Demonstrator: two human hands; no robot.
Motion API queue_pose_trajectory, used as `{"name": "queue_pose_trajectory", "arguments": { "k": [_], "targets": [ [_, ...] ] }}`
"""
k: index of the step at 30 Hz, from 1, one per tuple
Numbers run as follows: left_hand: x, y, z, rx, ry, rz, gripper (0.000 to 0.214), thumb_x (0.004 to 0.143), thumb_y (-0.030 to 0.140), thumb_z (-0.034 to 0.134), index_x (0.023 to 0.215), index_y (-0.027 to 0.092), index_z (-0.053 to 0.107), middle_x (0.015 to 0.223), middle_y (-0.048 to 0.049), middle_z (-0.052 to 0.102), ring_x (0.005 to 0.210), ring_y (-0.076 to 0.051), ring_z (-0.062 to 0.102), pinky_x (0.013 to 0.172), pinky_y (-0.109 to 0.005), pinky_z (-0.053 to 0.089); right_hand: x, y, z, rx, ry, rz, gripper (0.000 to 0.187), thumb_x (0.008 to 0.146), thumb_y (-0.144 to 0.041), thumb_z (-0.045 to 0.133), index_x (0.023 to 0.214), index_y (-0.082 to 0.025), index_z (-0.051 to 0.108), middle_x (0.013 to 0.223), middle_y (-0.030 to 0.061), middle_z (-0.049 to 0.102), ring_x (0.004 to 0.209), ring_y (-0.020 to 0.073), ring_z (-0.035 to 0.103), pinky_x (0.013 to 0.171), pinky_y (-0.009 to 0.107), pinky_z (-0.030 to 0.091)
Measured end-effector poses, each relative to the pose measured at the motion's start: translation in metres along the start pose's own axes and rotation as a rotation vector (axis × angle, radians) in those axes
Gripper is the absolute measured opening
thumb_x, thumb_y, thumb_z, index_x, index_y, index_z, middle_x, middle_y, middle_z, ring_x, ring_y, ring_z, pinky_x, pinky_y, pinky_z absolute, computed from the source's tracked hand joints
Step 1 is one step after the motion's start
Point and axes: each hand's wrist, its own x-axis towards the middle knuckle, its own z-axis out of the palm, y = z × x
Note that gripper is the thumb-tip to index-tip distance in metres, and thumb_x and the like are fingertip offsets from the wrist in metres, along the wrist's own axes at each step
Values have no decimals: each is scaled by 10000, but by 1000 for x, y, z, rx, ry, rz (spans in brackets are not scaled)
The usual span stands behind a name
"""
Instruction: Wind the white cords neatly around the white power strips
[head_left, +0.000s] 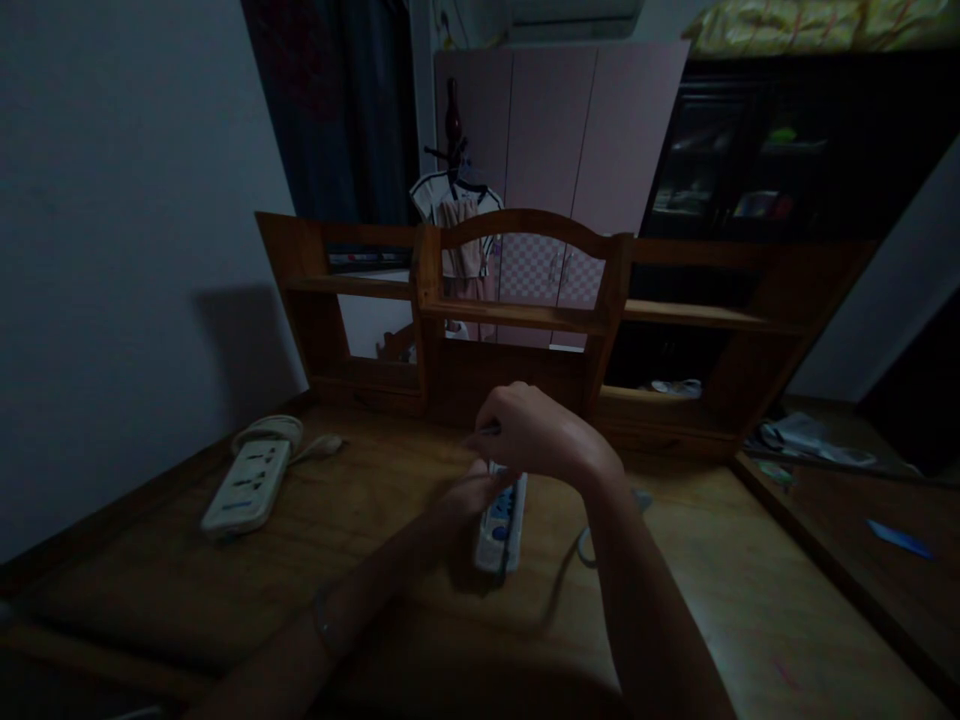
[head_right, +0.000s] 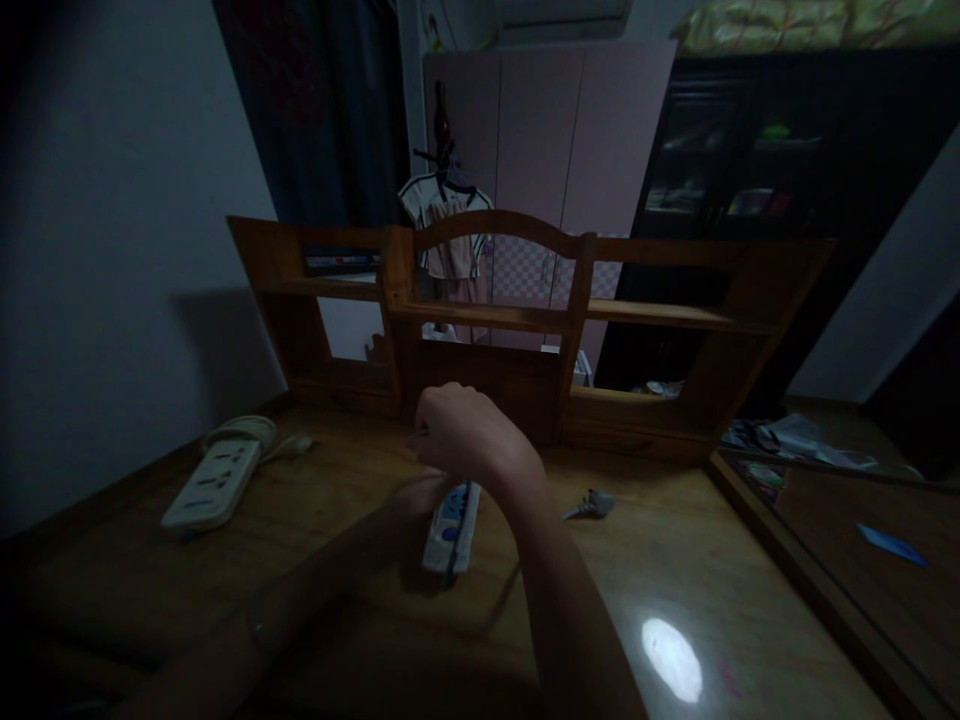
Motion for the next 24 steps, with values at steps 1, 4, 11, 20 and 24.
{"name": "queue_pose_trajectory", "arguments": {
  "k": [1, 4, 11, 20, 24],
  "targets": [
    [-1, -2, 0, -13, -26, -35, 480, 585, 598, 759, 760, 174, 616, 695, -74, 670, 603, -194, 645, 518, -275, 503, 1, 0, 1, 10, -16, -13, 209, 803, -309, 608, 708, -164, 724, 673, 56, 657, 593, 124, 553, 520, 233, 289],
    [0, -7, -2, -20, -59, -109, 487, 627, 636, 705, 762, 177, 616, 738, -84, 674, 584, -174, 642, 511, -275, 512, 5, 2, 3, 53, -52, -54, 223, 806, -316, 609, 684, -164, 716, 653, 41, 649, 568, 109, 540, 504, 229, 276],
    [7, -7, 4, 168, -8, -55, 490, 676, 608, 673, 897, 178, 596, 655, -24, 634, 484, -143, 585, 436, -237, 462, 16, 13, 15, 84, -20, -49, 234, 810, -350, 639, 704, -159, 723, 660, 32, 651, 592, 106, 547, 521, 221, 292],
    [-14, 19, 18, 573, -232, 305, 375, 829, 486, 580, 1040, 181, 638, 976, -35, 693, 872, -199, 637, 716, -255, 475, 13, 38, 11, 139, 12, 55, 221, 732, -378, 732, 687, -162, 719, 595, 0, 597, 583, 102, 520, 521, 220, 300],
    [-20, 22, 19, 643, -370, 398, 431, 800, 433, 638, 1168, 216, 583, 1068, -26, 686, 932, -206, 643, 787, -270, 483, 2, 50, 0, 278, -70, 66, 317, 675, -463, 762, 700, -153, 701, 588, -21, 576, 566, 94, 489, 495, 216, 290]
  ]
}}
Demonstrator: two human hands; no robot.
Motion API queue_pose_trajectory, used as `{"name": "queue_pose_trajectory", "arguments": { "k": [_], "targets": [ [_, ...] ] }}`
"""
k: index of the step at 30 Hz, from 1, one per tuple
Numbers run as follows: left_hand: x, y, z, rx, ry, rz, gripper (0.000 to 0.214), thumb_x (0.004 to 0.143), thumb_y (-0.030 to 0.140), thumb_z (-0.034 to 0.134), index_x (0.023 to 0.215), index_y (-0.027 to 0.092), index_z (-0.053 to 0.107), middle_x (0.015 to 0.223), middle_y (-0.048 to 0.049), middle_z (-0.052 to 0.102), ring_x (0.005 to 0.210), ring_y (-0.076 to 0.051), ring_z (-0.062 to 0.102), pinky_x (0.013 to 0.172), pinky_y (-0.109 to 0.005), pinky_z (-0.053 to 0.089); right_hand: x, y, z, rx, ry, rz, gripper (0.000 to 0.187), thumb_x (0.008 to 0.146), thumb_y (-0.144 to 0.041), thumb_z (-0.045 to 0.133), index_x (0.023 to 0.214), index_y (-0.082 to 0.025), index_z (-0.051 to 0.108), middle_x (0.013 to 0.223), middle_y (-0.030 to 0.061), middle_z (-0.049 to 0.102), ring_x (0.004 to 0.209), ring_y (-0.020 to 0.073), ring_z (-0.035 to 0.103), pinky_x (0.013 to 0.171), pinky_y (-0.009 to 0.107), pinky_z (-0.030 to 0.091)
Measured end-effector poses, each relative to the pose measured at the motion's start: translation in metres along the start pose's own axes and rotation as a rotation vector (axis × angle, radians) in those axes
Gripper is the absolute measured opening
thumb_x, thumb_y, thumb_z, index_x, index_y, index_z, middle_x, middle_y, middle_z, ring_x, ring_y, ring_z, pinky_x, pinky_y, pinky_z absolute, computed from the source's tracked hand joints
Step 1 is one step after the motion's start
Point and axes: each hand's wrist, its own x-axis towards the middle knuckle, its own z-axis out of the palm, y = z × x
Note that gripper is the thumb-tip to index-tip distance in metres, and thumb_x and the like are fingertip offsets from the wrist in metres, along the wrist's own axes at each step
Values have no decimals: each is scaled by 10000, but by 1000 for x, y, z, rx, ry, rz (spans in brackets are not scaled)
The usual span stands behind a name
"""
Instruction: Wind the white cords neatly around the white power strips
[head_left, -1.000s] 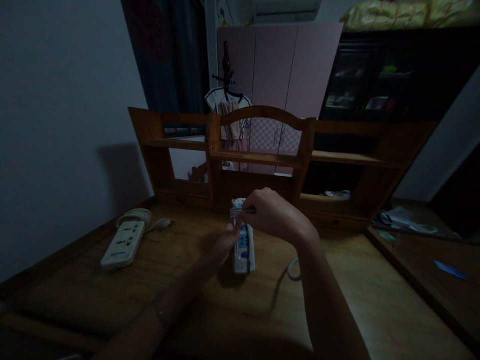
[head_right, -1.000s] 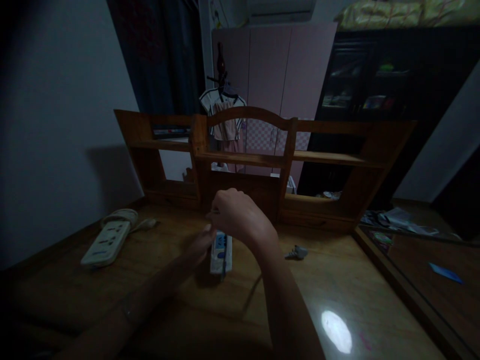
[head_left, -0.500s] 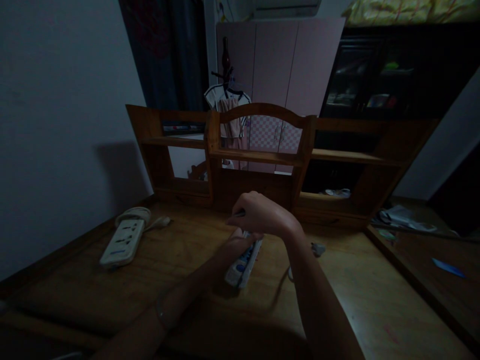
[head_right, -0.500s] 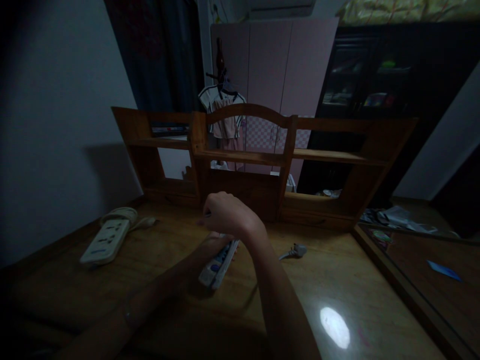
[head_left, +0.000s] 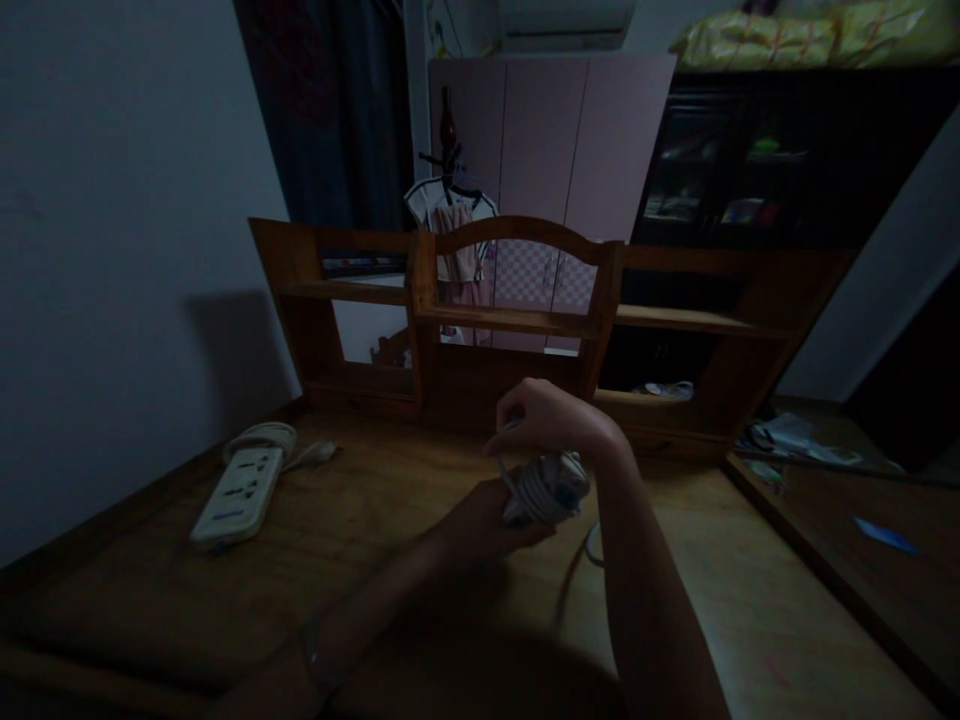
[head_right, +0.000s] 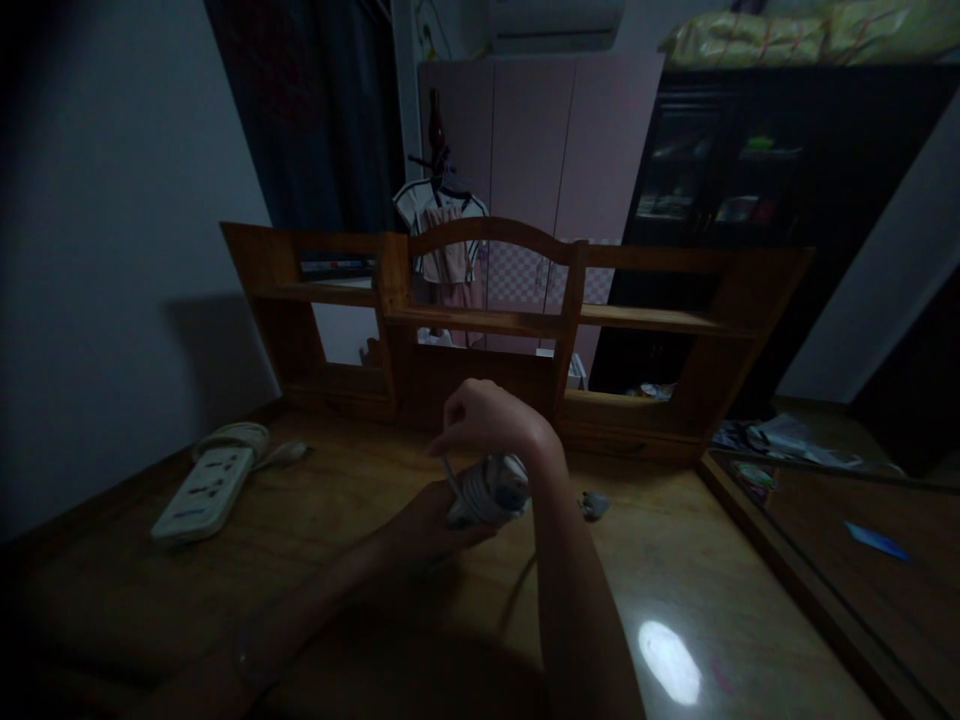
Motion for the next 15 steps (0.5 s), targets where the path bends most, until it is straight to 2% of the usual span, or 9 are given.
{"name": "queue_pose_trajectory", "arguments": {
  "k": [5, 9, 12, 15],
  "targets": [
    [-1, -23, 1, 361, 19, 122, 537, 683, 497, 729, 1108, 205, 576, 1007, -51, 683, 854, -225, 657, 710, -288, 500, 0, 10, -2, 125, -170, 5, 366, 627, -472, 788, 783, -160, 678, 652, -33, 592, 588, 92, 490, 497, 202, 308],
    [-1, -47, -2, 567, 74, 334, 450, 743, 490, 680, 1042, 172, 568, 941, -76, 680, 825, -227, 664, 703, -309, 518, 9, 30, 5, 198, -303, -41, 382, 628, -474, 790, 829, -164, 689, 690, -23, 613, 638, 108, 523, 537, 199, 350],
    [-1, -57, -9, 628, 167, 440, 375, 810, 422, 636, 1063, 160, 547, 949, -93, 681, 874, -223, 670, 748, -317, 538, 11, 46, 7, 345, -332, -82, 337, 710, -465, 733, 822, -149, 699, 711, -10, 619, 656, 109, 530, 576, 202, 376],
    [-1, -56, -17, 701, 330, 522, 423, 825, 408, 630, 1126, 133, 517, 963, -121, 680, 886, -238, 677, 771, -350, 551, 10, 56, 7, 479, -324, -66, 356, 763, -478, 684, 854, -134, 710, 699, -3, 609, 611, 99, 512, 561, 206, 381]
  ]
}}
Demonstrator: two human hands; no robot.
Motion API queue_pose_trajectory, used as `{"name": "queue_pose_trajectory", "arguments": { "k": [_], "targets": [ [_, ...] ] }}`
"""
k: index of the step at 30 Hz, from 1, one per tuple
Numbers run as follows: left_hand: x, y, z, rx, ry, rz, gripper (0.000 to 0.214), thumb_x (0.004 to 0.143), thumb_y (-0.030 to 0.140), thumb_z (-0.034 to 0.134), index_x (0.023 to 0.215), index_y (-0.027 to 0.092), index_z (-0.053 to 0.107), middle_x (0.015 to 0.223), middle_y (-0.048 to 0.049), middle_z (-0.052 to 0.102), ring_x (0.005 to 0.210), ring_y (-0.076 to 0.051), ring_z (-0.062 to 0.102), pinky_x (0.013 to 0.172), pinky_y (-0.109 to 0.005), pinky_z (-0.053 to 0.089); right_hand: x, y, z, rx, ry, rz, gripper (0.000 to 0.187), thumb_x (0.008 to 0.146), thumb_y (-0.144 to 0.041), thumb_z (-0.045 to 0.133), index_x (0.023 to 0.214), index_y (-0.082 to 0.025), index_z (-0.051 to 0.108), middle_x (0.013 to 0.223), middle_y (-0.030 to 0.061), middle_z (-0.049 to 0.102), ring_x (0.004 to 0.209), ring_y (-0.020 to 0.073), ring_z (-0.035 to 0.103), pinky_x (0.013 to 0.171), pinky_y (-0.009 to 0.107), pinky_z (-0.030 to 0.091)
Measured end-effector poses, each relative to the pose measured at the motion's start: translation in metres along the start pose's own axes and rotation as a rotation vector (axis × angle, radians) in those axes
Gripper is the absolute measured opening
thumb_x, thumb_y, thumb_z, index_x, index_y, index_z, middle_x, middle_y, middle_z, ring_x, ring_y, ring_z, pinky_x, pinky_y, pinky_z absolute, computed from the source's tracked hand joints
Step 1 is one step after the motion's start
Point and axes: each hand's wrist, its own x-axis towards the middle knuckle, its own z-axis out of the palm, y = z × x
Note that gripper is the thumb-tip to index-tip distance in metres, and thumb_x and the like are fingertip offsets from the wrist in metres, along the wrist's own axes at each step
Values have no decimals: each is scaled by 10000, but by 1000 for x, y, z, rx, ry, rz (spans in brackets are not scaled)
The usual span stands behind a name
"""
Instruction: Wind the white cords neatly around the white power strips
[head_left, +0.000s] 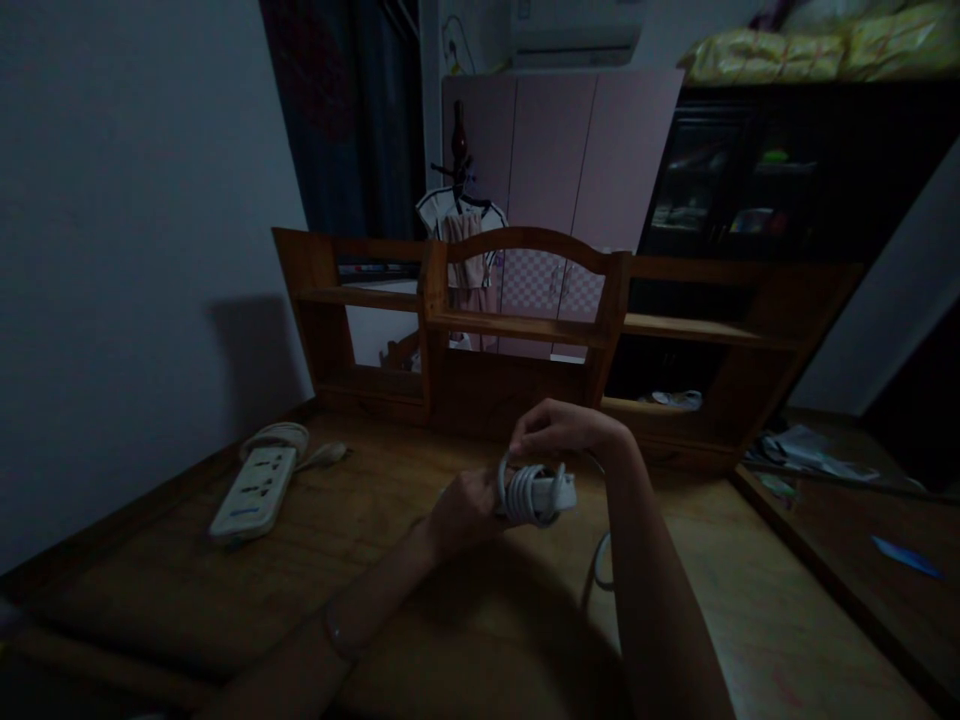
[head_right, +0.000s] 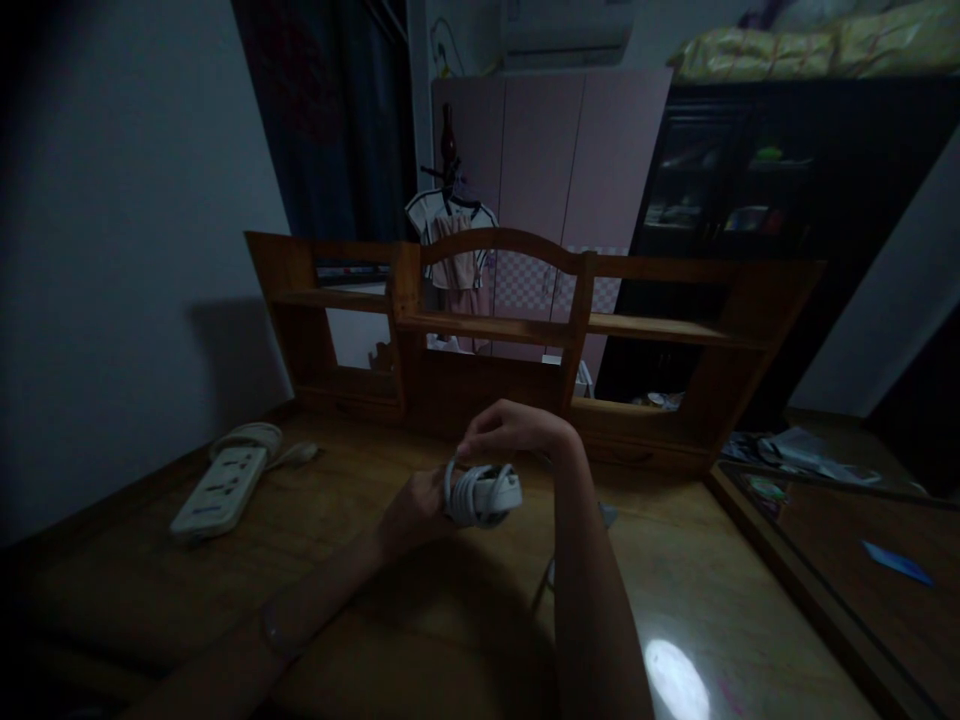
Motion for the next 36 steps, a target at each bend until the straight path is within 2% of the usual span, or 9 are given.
{"name": "queue_pose_trajectory", "arguments": {
  "k": [4, 11, 15, 18, 24, 27, 32, 36],
  "targets": [
    [2, -3, -4, 131, 136, -38, 549, 818, 436, 640, 1217, 103, 463, 987, -155, 676, 911, -261, 674, 778, -368, 558, 2, 5, 0, 38, 82, -6, 393, 767, -508, 675, 873, -133, 717, 724, 11, 626, 606, 101, 513, 549, 209, 384],
    [-2, -6, 2, 215, 181, -167, 603, 792, 487, 658, 1230, 117, 474, 940, -137, 687, 834, -251, 684, 715, -328, 547, 9, 8, 3, 34, 165, 25, 427, 750, -557, 675, 786, -132, 693, 644, -7, 573, 555, 90, 459, 504, 206, 338],
    [1, 1, -4, 155, 141, -292, 799, 821, 480, 627, 1441, 146, 249, 1029, -114, 672, 869, -228, 669, 749, -316, 521, 5, 2, 3, 20, 127, 5, 419, 764, -550, 667, 832, -137, 695, 675, -8, 577, 585, 94, 476, 522, 203, 352],
    [6, 6, -9, 198, 122, -289, 757, 881, 383, 569, 1485, 171, 164, 1027, -103, 659, 879, -223, 650, 767, -327, 502, 4, -2, 4, 42, 94, -5, 399, 770, -533, 671, 842, -141, 691, 708, -5, 594, 607, 95, 492, 546, 203, 369],
    [10, 4, -11, 212, 168, -207, 556, 912, 135, 446, 1442, 218, 302, 1083, -102, 633, 982, -225, 606, 876, -378, 466, 5, -2, 6, 77, 60, 10, 371, 754, -507, 698, 863, -153, 690, 794, 14, 642, 672, 112, 541, 597, 212, 402],
    [10, 2, -12, 208, 182, -177, 515, 897, 126, 463, 1396, 213, 368, 1087, -102, 640, 997, -238, 599, 886, -401, 464, 4, -1, 5, 78, 51, 4, 370, 756, -493, 704, 900, -152, 684, 833, 22, 645, 701, 117, 549, 607, 212, 407],
    [10, 4, -16, 170, 199, -150, 456, 883, 151, 494, 1333, 203, 441, 1066, -93, 650, 1006, -230, 600, 875, -391, 465, -1, 4, 2, 99, 32, 33, 405, 769, -490, 695, 973, -141, 663, 816, 16, 613, 648, 92, 506, 536, 189, 373],
    [9, 4, -17, 133, 222, -140, 418, 883, 169, 510, 1297, 212, 481, 1049, -80, 657, 977, -218, 606, 865, -378, 467, -1, 5, 1, 118, 10, 28, 416, 768, -488, 698, 985, -137, 649, 844, 22, 616, 693, 105, 528, 571, 196, 403]
  ]
}}
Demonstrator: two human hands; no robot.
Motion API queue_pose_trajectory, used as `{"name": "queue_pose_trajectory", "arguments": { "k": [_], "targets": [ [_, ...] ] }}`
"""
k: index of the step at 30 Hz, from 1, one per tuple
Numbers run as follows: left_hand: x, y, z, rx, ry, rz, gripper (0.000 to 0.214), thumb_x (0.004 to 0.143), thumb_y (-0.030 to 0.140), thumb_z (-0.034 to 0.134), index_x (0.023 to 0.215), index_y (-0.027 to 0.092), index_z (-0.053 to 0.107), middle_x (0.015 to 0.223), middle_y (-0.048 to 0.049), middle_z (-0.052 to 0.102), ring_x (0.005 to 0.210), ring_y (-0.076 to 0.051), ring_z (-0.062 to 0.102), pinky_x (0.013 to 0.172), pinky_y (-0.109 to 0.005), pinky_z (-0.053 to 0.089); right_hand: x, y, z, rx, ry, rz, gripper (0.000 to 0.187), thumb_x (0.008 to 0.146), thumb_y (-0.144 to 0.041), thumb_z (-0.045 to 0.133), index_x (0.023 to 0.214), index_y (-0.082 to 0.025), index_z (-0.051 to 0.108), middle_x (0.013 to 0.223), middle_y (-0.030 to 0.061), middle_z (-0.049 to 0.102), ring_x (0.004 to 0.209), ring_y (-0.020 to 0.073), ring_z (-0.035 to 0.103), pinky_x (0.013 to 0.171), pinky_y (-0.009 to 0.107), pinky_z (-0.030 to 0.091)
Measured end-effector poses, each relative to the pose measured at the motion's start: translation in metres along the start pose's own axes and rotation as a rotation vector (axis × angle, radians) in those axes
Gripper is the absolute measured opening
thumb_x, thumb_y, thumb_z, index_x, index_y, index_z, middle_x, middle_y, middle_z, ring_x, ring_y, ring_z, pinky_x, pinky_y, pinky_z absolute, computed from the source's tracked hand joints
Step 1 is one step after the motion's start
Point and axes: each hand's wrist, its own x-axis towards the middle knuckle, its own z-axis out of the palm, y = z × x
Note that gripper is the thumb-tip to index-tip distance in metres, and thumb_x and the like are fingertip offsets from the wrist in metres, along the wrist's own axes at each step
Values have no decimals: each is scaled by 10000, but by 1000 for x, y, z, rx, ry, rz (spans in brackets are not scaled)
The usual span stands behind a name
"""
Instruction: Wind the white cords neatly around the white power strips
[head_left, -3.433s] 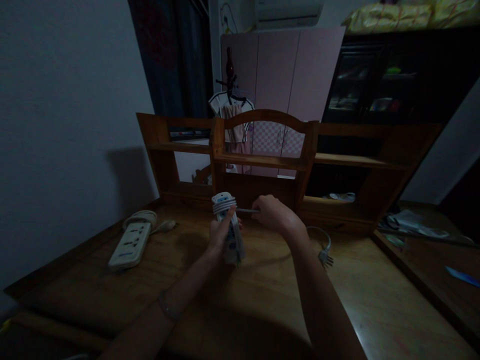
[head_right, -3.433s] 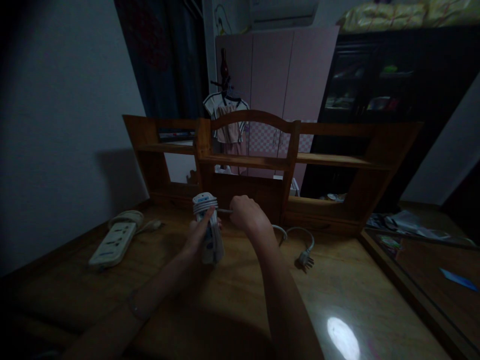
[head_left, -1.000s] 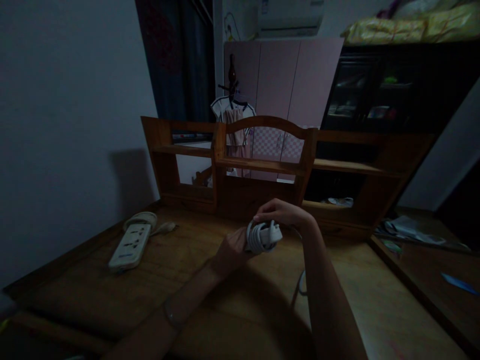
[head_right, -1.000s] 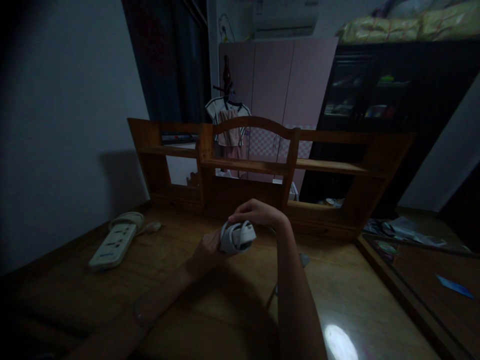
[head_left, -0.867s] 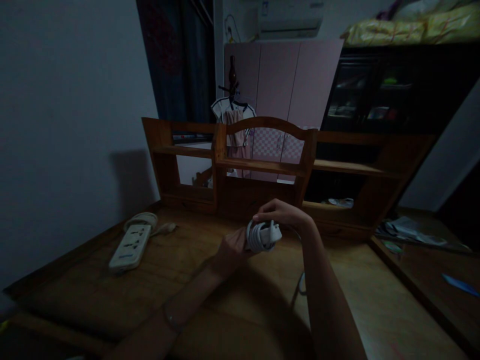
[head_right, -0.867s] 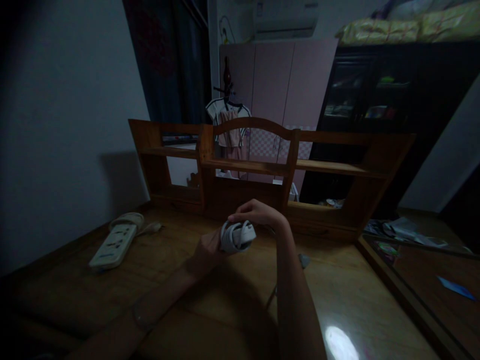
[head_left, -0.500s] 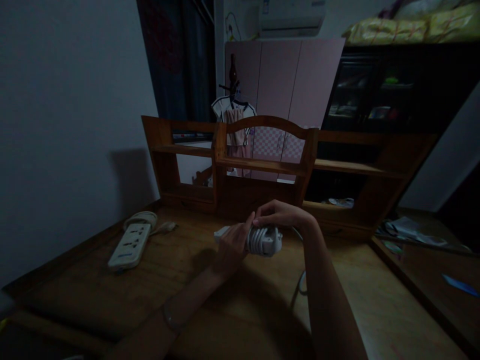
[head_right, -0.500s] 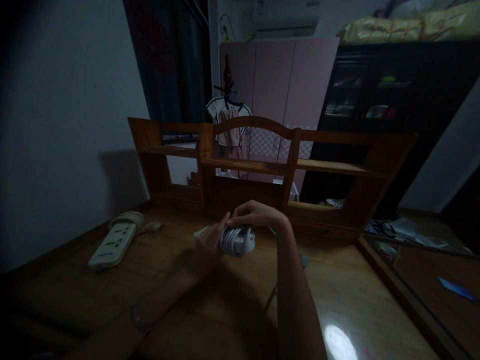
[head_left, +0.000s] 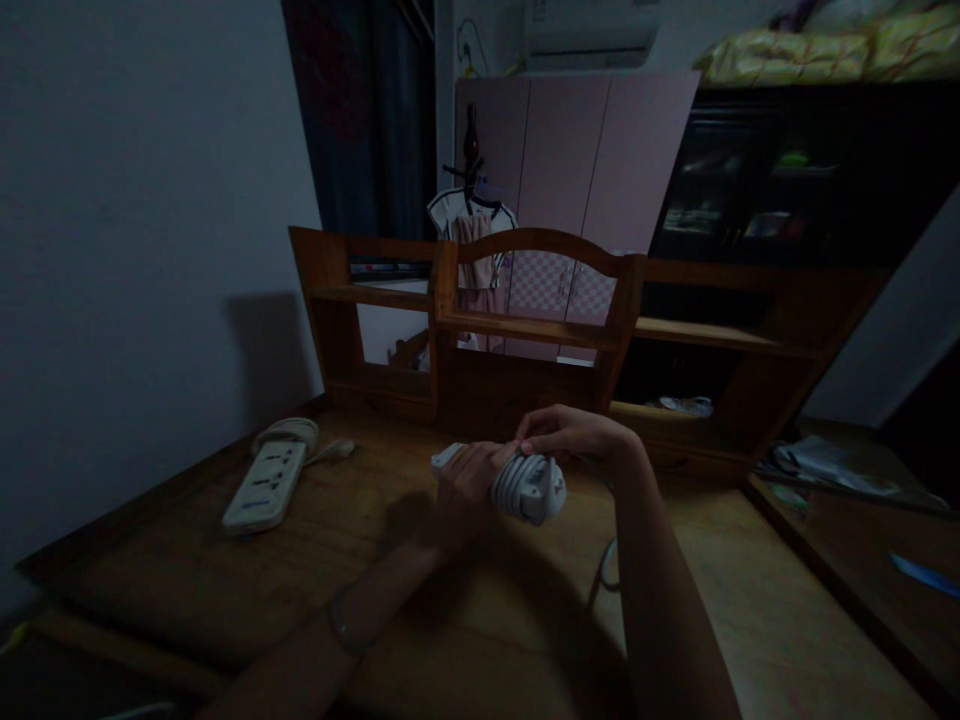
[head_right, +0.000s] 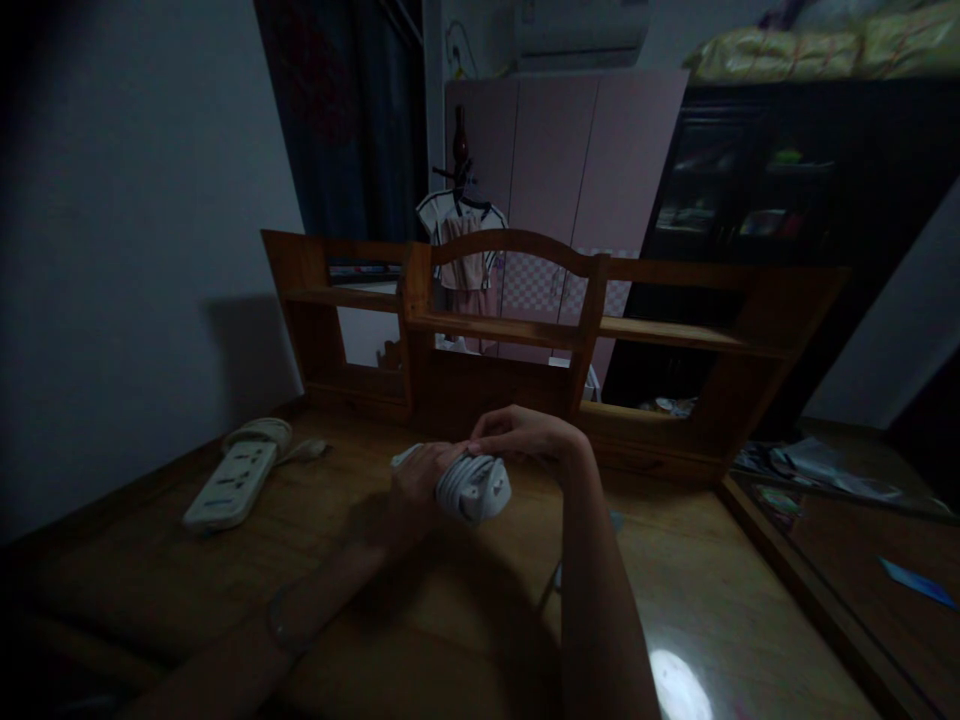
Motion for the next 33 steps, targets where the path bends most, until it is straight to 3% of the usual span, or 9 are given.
{"name": "queue_pose_trajectory", "arguments": {
  "k": [11, 15, 21, 28, 33],
  "targets": [
    [-3, 0, -2, -16, -11, -16, 468, 873, 203, 531, 1331, 183, 432, 1111, -118, 648, 1014, -228, 612, 890, -383, 485, 5, 0, 5, -40, 5, 2, 418, 792, -528, 654, 958, -144, 644, 799, 4, 592, 647, 93, 497, 521, 184, 346],
    [-4, -1, 1, 12, 60, 29, 481, 892, 188, 506, 1361, 204, 405, 1097, -109, 656, 1005, -219, 623, 883, -371, 484, 7, -1, 7, 7, -29, -31, 400, 792, -518, 661, 933, -144, 628, 786, -4, 578, 640, 89, 494, 533, 185, 355],
    [-5, -1, 4, -4, 172, 60, 421, 888, 166, 517, 1305, 201, 464, 1047, -86, 664, 1000, -198, 625, 900, -357, 473, 18, 11, 6, -46, -46, 12, 433, 763, -554, 671, 893, -146, 607, 682, -38, 514, 550, 73, 428, 475, 180, 314],
    [-2, -5, -2, -25, 167, 82, 341, 893, 190, 496, 1234, 179, 521, 1059, -82, 668, 1018, -197, 623, 915, -351, 466, 10, 11, 3, 4, -1, 19, 428, 788, -559, 643, 915, -153, 597, 755, -11, 539, 608, 83, 461, 520, 187, 349],
    [-1, -11, -3, -12, 181, 38, 333, 883, 193, 501, 1213, 177, 545, 1066, -87, 662, 1022, -215, 615, 909, -367, 464, 5, 21, -4, -1, 40, 81, 427, 780, -567, 646, 899, -158, 609, 668, -40, 480, 539, 69, 400, 484, 189, 311]
  ]
}}
